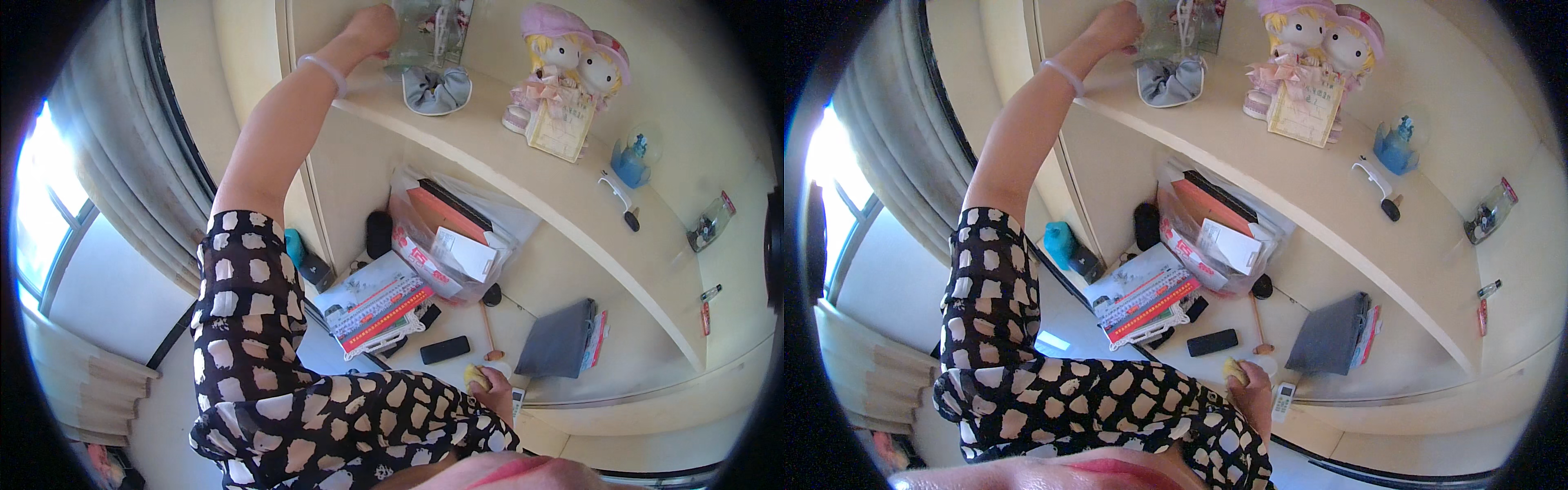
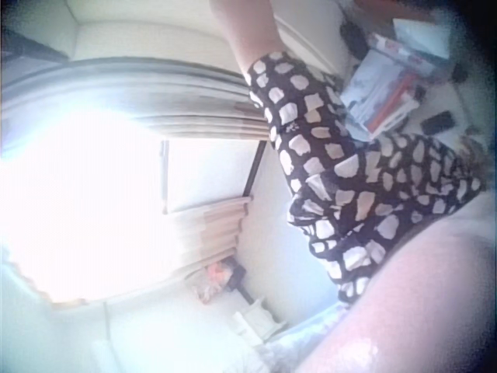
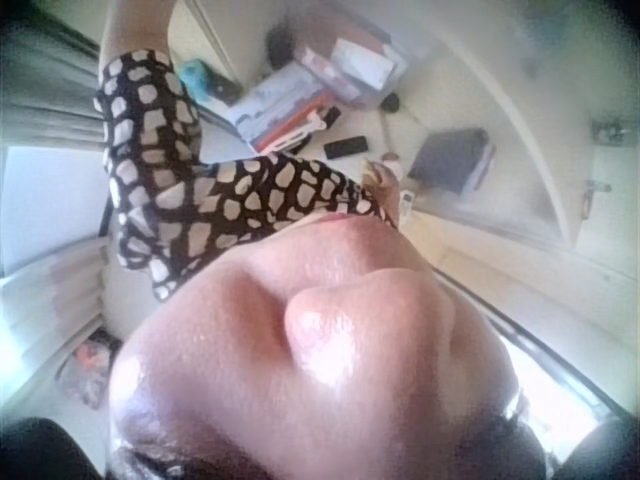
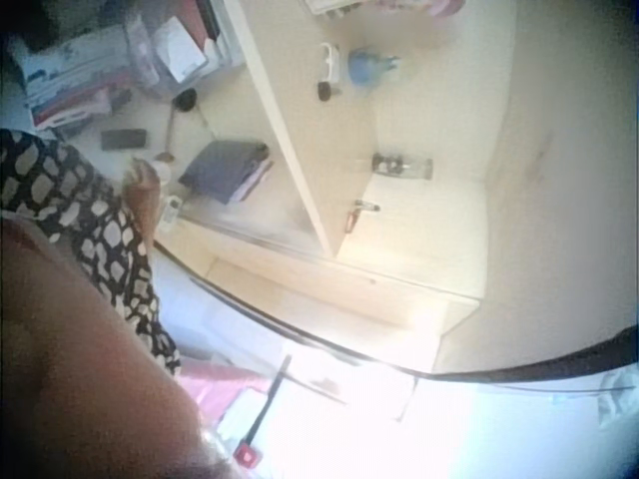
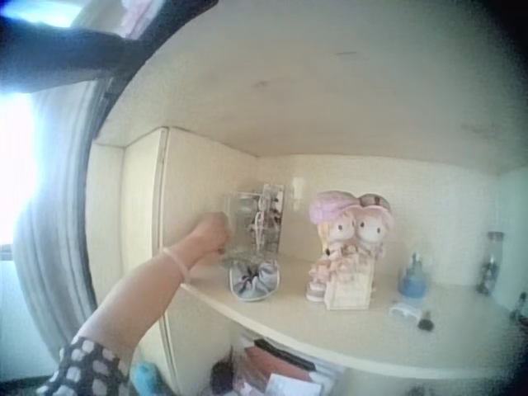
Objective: The person wipes various objects on a shelf, including a doll and mirror, and cleans the shelf surface using a cloth.
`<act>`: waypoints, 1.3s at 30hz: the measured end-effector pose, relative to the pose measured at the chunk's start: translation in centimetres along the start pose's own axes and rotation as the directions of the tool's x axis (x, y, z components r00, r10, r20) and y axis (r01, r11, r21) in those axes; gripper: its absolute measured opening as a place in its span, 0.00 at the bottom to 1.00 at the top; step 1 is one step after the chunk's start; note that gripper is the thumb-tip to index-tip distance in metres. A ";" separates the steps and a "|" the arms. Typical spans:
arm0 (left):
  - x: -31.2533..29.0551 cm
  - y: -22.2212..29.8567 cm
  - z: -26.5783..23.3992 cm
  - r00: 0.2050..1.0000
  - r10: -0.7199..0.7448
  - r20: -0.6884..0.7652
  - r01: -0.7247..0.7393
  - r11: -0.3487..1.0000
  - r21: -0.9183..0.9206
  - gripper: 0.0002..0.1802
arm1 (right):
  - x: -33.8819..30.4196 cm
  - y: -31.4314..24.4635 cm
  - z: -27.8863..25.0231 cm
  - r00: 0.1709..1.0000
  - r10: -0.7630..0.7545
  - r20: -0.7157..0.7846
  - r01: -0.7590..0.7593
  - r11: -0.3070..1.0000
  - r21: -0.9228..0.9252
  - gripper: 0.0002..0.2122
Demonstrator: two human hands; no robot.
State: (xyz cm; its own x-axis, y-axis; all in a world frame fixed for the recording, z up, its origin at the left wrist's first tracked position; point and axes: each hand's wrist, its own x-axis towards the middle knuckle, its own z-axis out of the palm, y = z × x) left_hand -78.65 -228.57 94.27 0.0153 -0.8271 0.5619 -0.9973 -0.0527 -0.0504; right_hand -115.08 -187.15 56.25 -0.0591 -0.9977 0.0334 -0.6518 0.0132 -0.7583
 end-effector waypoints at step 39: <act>-4.2 9.2 -7.4 0.779 0.588 0.216 0.128 0.187 -0.974 0.17 | -3.7 0.8 0.6 0.992 0.044 -0.119 -0.050 0.997 -0.051 0.19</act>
State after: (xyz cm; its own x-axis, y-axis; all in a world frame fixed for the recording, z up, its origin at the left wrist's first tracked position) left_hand -88.37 -221.48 97.52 -0.5596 -0.7963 0.2297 -0.2545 0.4288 0.8668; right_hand -114.90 -183.52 55.13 -0.1769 -0.9812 0.0774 -0.6856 0.0664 -0.7250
